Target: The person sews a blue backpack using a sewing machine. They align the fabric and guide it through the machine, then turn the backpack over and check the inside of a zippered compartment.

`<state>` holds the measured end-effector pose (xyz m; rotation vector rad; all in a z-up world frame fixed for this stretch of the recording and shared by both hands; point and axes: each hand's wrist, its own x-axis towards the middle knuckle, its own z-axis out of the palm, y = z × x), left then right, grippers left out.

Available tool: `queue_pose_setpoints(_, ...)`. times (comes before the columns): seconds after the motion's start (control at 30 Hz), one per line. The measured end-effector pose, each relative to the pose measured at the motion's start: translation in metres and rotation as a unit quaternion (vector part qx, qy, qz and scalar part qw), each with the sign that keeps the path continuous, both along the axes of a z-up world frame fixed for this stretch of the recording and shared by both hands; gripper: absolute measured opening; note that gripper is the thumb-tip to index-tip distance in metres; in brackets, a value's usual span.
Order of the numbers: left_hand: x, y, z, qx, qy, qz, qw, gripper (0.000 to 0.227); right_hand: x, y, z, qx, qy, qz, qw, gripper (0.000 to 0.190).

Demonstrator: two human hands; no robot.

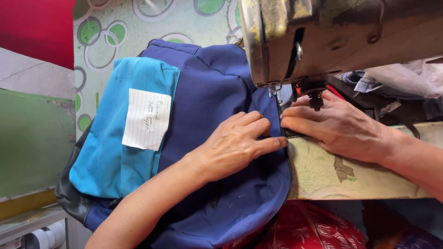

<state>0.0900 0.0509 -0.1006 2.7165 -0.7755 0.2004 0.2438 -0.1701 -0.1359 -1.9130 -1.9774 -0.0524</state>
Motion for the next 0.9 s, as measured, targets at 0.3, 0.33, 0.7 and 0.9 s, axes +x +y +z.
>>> queue_pose_setpoints(0.3,0.002,-0.005,0.006,-0.015,-0.031,-0.012,0.999,0.012,0.005,-0.002,-0.011,0.001,-0.015,0.022,1.000,0.039)
queue_pose_setpoints(0.33,0.002,-0.006,0.005,-0.015,-0.031,-0.013,0.999,0.012,0.004,-0.003,-0.009,0.001,-0.016,0.022,1.000,0.039)
queue_pose_setpoints(0.7,-0.003,-0.012,0.004,0.012,-0.049,0.037,0.998,0.016,0.001,0.000,0.001,0.063,0.046,0.096,0.992,0.021)
queue_pose_setpoints(0.9,0.003,-0.010,0.003,0.066,-0.068,-0.002,0.995,0.013,0.002,0.019,0.014,0.088,0.101,0.018,0.991,0.008)
